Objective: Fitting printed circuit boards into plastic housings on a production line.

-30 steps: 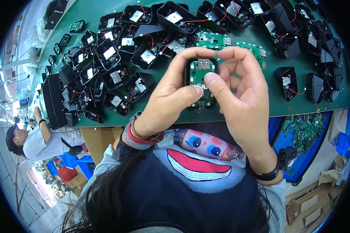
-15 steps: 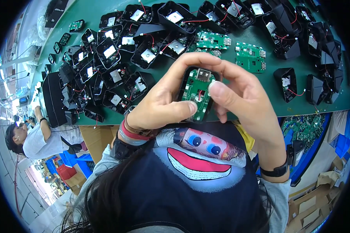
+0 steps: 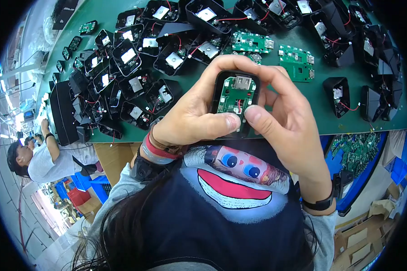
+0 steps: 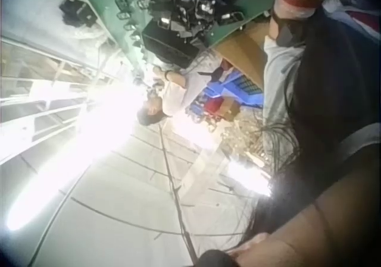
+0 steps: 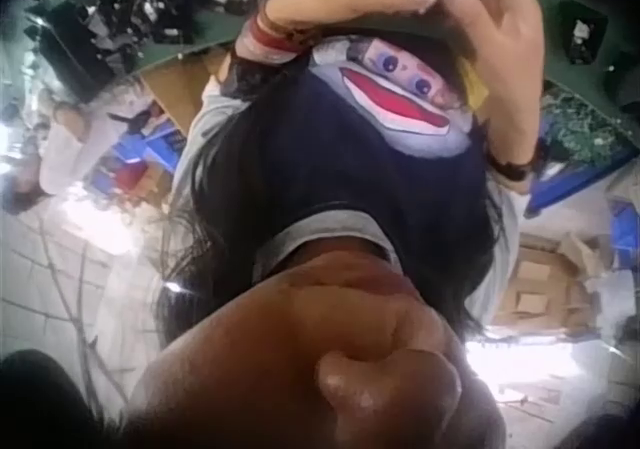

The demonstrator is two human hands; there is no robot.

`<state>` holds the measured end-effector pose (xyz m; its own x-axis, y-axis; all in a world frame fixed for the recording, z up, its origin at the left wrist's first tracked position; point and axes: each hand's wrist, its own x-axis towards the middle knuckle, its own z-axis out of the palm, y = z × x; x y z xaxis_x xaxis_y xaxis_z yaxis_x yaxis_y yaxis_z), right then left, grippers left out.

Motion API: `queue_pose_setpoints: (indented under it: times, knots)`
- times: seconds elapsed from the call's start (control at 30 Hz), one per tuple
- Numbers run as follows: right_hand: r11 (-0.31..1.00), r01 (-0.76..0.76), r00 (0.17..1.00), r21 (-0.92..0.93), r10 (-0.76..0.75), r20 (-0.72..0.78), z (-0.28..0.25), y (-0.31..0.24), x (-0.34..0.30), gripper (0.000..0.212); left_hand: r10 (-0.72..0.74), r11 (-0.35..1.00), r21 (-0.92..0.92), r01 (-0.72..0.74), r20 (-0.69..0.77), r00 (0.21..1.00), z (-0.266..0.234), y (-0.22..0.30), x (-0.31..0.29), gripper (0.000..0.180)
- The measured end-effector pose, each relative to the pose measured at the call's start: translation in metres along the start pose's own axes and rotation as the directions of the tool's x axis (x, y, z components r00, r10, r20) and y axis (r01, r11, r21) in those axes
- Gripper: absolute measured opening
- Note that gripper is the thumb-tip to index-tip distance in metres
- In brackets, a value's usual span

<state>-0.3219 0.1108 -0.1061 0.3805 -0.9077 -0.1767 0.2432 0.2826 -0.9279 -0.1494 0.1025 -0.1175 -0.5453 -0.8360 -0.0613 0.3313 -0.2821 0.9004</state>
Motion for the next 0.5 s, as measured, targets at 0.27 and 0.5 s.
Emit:
queue_pose_setpoints:
  times: [0.27, 0.5]
  knots:
    - [0.997, -0.063, 0.998, -0.045, 0.063, -0.001, 0.009, -0.008, -0.002, 0.041, 0.001, 0.999, -0.046, 0.000, 0.030, 1.000, 0.000, -0.003, 0.000, 0.058]
    - [0.960, 0.026, 0.996, -0.277, -0.049, -0.075, 0.001, -0.015, -0.010, 0.039, -0.117, 0.986, -0.125, 0.110, -0.051, 0.992, 0.006, 0.005, -0.003, 0.067]
